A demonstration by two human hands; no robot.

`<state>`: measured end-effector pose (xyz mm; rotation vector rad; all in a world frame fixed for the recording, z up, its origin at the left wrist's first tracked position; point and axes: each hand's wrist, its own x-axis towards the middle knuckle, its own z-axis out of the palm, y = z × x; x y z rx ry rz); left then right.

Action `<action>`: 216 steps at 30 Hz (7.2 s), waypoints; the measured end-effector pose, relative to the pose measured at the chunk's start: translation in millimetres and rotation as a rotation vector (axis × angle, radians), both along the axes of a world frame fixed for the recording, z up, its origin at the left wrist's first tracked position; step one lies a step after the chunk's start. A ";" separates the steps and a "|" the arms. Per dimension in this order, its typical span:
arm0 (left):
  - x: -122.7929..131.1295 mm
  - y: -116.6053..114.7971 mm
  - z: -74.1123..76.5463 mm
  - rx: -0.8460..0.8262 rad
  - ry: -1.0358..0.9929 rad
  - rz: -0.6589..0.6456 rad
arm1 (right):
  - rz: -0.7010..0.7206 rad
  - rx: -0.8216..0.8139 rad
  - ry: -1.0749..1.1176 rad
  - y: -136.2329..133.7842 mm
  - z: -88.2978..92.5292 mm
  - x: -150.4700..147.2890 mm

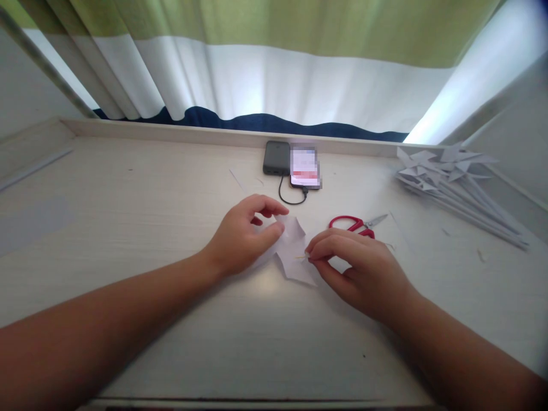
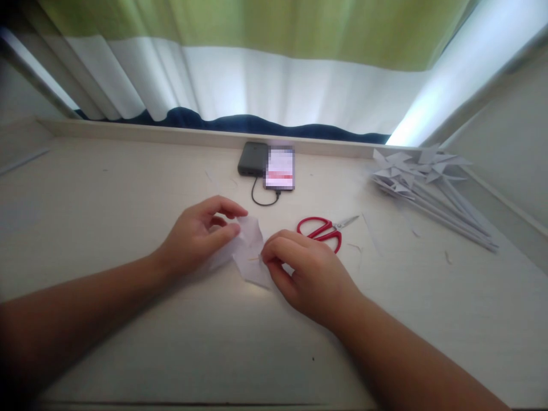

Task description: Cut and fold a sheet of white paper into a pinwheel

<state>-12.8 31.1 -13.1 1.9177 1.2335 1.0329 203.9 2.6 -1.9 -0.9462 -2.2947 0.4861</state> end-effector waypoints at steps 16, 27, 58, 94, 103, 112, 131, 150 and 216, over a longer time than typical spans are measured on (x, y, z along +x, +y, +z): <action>3.7 -4.6 -2.3 0.123 0.259 -0.171 | 0.070 -0.047 -0.034 0.6 -1.3 1.2; 0.9 -9.2 2.0 0.244 0.093 -0.209 | -0.057 0.044 0.043 -5.4 9.5 -0.8; -0.3 -5.0 -3.1 0.143 0.147 -0.170 | -0.066 -0.018 -0.030 -7.3 10.3 0.1; -0.3 -8.3 1.4 0.378 0.017 -0.292 | -0.127 0.047 -0.016 -10.3 18.1 0.1; -1.1 -8.6 1.2 0.372 0.018 -0.304 | -0.094 0.042 -0.052 -11.1 19.0 1.0; -0.5 -9.1 2.4 0.368 0.010 -0.315 | -0.088 0.022 -0.057 -12.4 19.8 1.8; -0.5 -8.6 2.7 0.347 0.024 -0.368 | -0.042 0.029 -0.093 -10.7 18.8 1.8; 0.3 -12.3 0.9 0.248 -0.114 -0.422 | -0.094 0.028 -0.057 -10.4 18.0 0.0; -2.8 -5.2 -2.9 0.224 0.069 -0.134 | -0.076 -0.035 -0.178 -4.9 7.7 1.7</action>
